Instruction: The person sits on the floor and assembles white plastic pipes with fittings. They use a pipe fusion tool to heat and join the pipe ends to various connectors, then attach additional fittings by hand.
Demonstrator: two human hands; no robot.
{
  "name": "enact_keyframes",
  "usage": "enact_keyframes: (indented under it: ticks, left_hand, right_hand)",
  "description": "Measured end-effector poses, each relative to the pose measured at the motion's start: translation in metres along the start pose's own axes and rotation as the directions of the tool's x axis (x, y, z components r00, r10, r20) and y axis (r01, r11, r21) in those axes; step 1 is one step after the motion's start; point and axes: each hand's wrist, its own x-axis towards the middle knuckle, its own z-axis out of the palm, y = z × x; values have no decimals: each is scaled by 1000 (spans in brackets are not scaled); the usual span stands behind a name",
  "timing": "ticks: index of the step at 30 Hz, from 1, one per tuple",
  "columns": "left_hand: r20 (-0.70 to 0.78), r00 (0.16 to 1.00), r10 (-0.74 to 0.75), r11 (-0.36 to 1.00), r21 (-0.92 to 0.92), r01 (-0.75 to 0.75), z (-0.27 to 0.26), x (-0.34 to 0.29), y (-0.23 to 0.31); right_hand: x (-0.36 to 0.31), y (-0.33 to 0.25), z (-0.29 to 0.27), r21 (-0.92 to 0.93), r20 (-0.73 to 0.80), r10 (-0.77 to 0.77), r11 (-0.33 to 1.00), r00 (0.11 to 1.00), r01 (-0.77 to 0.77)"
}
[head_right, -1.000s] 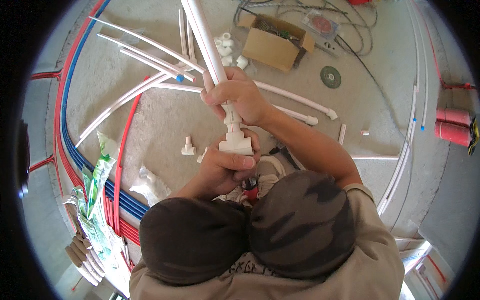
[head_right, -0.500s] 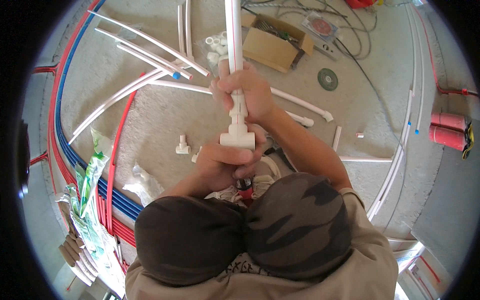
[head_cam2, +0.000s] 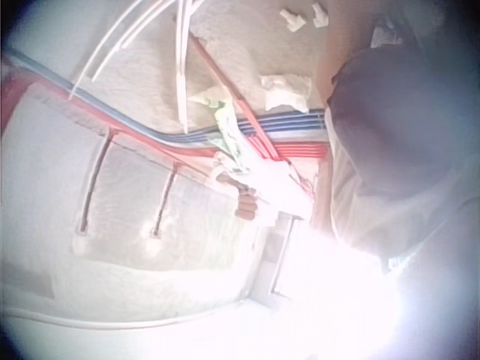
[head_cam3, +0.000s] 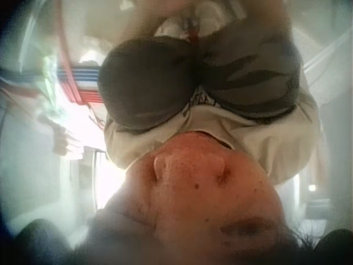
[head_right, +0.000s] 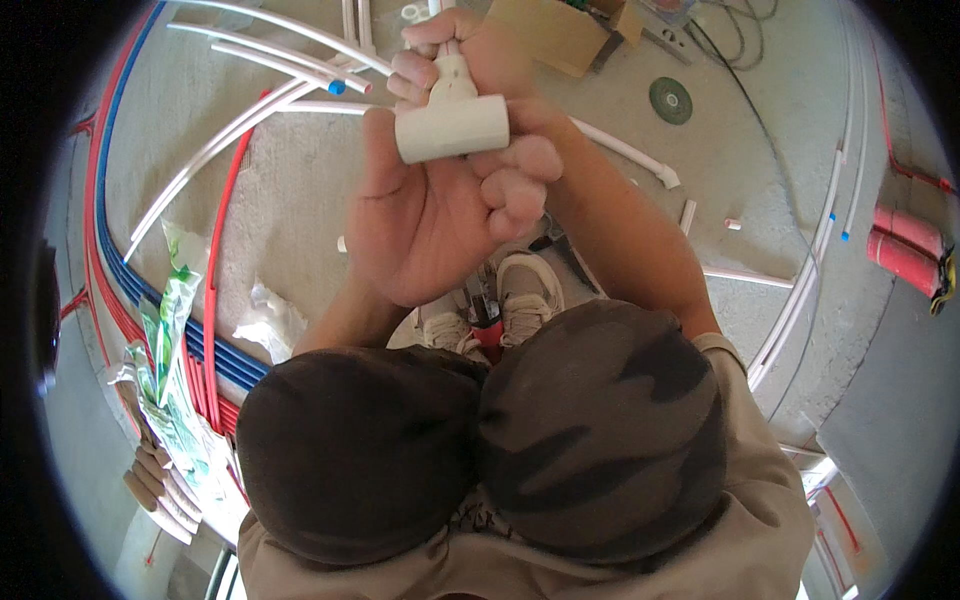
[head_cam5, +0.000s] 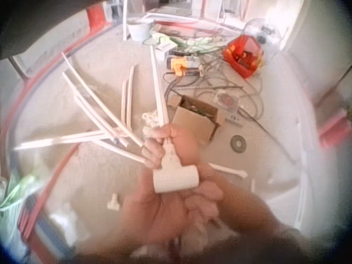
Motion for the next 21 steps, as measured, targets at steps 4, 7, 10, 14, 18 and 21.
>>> enact_keyframes:
  ticks: [4, 7, 10, 14, 18, 21]
  left_hand:
    - [-134, 991, -12, 1000, 0, 12, 2, -1, 1]
    - [-185, 983, -9, 998, 65, 22, 3, -4, 1]
    - [-20, 1000, 6, 998, 59, -5, -2, -2, 4]
    - [-16, 1000, 12, 1000, 21, -12, -9, 0, 4]
    - [5, 1000, 18, 998, 59, -18, -13, 3, 0]
    - [43, 999, 32, 998, 44, -34, -14, 5, -1]
  right_hand:
    - [2, 4, 0, 12, -12, -2, 1000, 1000, 2]
    - [2, 6, 0, 17, -8, -3, 1000, 1000, 3]
    - [4, 7, 1, 27, -7, -4, 1000, 1000, 4]
    - [5, 9, 2, 33, -2, -2, 999, 1000, 2]
    - [4, 10, 2, 42, -9, -14, 999, 1000, 14]
    - [3, 9, 4, 41, -4, -23, 999, 1000, 23]
